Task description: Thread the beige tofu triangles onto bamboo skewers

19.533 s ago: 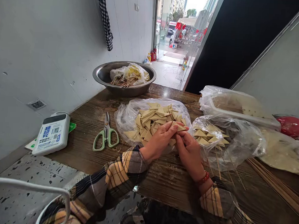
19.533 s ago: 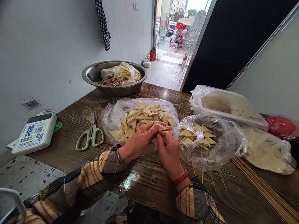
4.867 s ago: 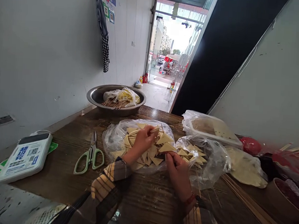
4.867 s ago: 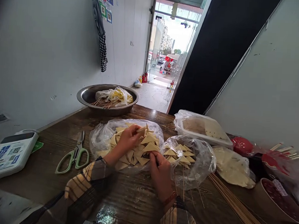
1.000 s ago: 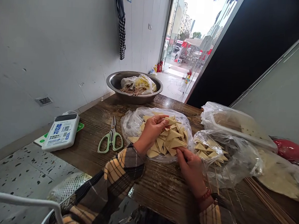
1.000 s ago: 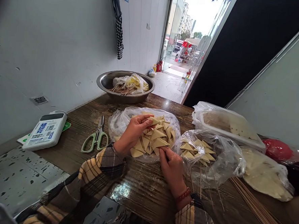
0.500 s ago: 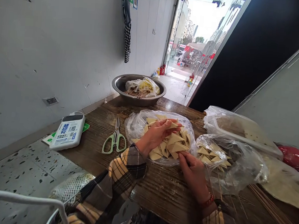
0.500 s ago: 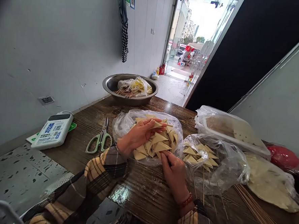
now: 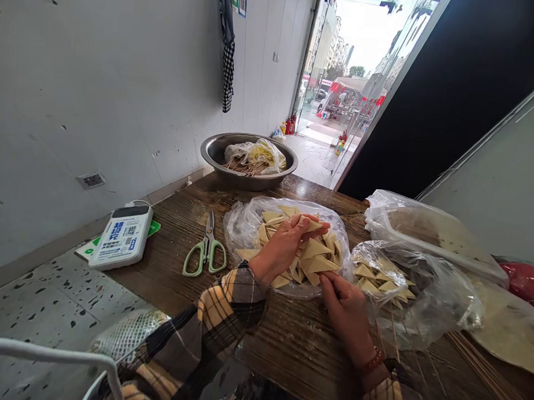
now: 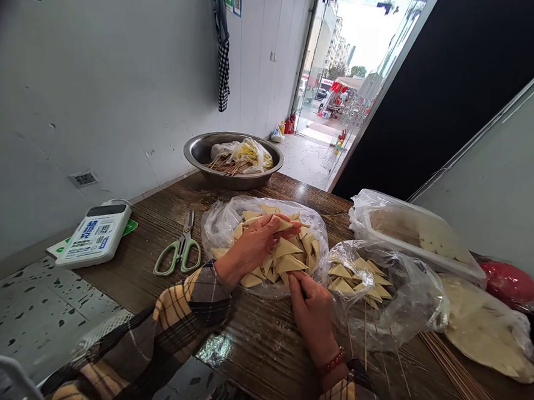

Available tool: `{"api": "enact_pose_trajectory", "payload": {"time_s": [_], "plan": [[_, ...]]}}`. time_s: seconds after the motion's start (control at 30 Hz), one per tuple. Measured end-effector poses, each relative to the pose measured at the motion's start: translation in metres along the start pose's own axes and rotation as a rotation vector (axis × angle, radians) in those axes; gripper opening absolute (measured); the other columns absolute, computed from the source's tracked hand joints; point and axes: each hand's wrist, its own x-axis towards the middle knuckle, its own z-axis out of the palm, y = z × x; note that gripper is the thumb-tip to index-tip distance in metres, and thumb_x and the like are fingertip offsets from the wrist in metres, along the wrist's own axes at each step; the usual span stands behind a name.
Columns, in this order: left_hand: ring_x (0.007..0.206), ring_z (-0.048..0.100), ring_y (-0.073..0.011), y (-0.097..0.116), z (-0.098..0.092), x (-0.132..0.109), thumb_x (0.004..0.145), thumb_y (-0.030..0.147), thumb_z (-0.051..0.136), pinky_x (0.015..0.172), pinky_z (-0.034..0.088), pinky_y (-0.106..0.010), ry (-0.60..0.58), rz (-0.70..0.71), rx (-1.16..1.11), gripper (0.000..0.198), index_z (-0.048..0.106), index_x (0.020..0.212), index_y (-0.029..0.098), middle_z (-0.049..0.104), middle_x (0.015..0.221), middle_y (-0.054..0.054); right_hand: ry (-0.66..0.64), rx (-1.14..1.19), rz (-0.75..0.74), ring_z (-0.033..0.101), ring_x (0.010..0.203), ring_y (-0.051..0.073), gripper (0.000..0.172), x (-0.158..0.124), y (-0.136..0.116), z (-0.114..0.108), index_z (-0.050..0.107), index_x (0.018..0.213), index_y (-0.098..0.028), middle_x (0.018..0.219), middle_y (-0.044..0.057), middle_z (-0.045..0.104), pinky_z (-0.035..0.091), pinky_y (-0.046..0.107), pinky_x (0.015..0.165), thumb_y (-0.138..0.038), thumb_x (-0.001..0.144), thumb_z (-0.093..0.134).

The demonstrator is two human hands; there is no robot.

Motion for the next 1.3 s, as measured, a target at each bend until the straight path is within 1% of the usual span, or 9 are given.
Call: {"api": "enact_pose_trajectory", "payload": {"time_s": [0.2,0.33,0.5,0.73,0.83,0.9,1.03,1.17,1.3], "plan": [[0.104,0.064,-0.0235,-0.005,-0.001,0.001,0.083,0.044,0.063,0.087,0.047,-0.033,-0.056,0.015,0.003,0.031,0.061,0.094,0.015,0.069,0.109,-0.013,-0.002,0.003,0.01,0.069,0.067,0.019,0.028,0.0,-0.002,0.0,0.072,0.083,-0.019,0.078,0.004,0.076,0.052,0.028,0.064,-0.033,0.09,0.048],[0.107,0.063,-0.0246,-0.006,-0.001,0.001,0.081,0.046,0.065,0.089,0.046,-0.034,-0.047,-0.007,0.003,0.033,0.062,0.093,0.015,0.068,0.112,-0.014,-0.001,0.005,0.017,0.069,0.067,0.019,0.029,0.0,-0.003,0.0,0.072,0.082,-0.02,0.078,0.003,0.075,0.05,0.028,0.062,-0.034,0.09,0.047],[0.104,0.064,-0.0233,-0.008,0.0,0.001,0.081,0.046,0.065,0.093,0.045,-0.035,-0.039,0.005,0.02,0.034,0.063,0.093,0.015,0.069,0.109,-0.013,0.012,0.008,0.005,0.068,0.066,0.019,0.031,0.0,-0.001,0.002,0.071,0.082,-0.02,0.076,0.003,0.075,0.05,0.028,0.062,-0.035,0.091,0.046],[0.103,0.064,-0.0233,-0.009,0.003,0.001,0.081,0.043,0.065,0.088,0.049,-0.033,-0.031,0.007,0.039,0.032,0.064,0.094,0.013,0.069,0.109,-0.013,0.031,-0.009,0.025,0.067,0.065,0.019,0.031,0.002,-0.003,0.004,0.071,0.082,-0.019,0.075,0.004,0.074,0.049,0.027,0.06,-0.036,0.091,0.047],[0.102,0.065,-0.0226,-0.009,0.002,0.001,0.082,0.04,0.066,0.086,0.051,-0.032,-0.036,-0.03,0.019,0.03,0.064,0.094,0.013,0.068,0.113,-0.013,0.016,0.007,0.03,0.067,0.065,0.019,0.03,0.003,-0.003,0.003,0.07,0.08,-0.019,0.075,0.004,0.074,0.049,0.027,0.061,-0.035,0.091,0.047],[0.098,0.066,-0.0222,-0.009,-0.001,0.002,0.081,0.039,0.066,0.083,0.052,-0.032,-0.052,-0.059,-0.026,0.03,0.063,0.097,0.014,0.067,0.114,-0.013,0.002,0.021,0.035,0.066,0.066,0.019,0.029,0.003,-0.003,0.002,0.07,0.081,-0.019,0.075,0.004,0.074,0.048,0.027,0.061,-0.035,0.091,0.047],[0.089,0.069,-0.0219,-0.005,-0.006,0.004,0.083,0.042,0.063,0.079,0.055,-0.035,-0.038,-0.115,-0.132,0.036,0.06,0.108,0.015,0.07,0.107,-0.013,-0.016,0.044,0.047,0.066,0.067,0.018,0.028,0.003,-0.003,0.0,0.07,0.084,-0.019,0.076,0.003,0.074,0.047,0.026,0.062,-0.035,0.091,0.048],[0.086,0.07,-0.0224,-0.001,-0.009,0.005,0.085,0.045,0.06,0.078,0.055,-0.034,-0.017,-0.165,-0.151,0.039,0.063,0.103,0.011,0.072,0.098,-0.014,-0.012,0.059,0.043,0.066,0.068,0.017,0.027,0.003,-0.003,-0.001,0.07,0.084,-0.019,0.078,0.003,0.074,0.047,0.026,0.064,-0.033,0.09,0.048],[0.086,0.07,-0.0225,-0.002,-0.008,0.004,0.084,0.037,0.064,0.081,0.055,-0.035,-0.063,-0.186,-0.108,0.034,0.064,0.103,0.009,0.072,0.1,-0.016,-0.022,0.051,0.057,0.063,0.064,0.017,0.028,0.004,-0.004,-0.002,0.07,0.08,-0.018,0.07,0.002,0.071,0.045,0.026,0.062,-0.035,0.09,0.049]]}}
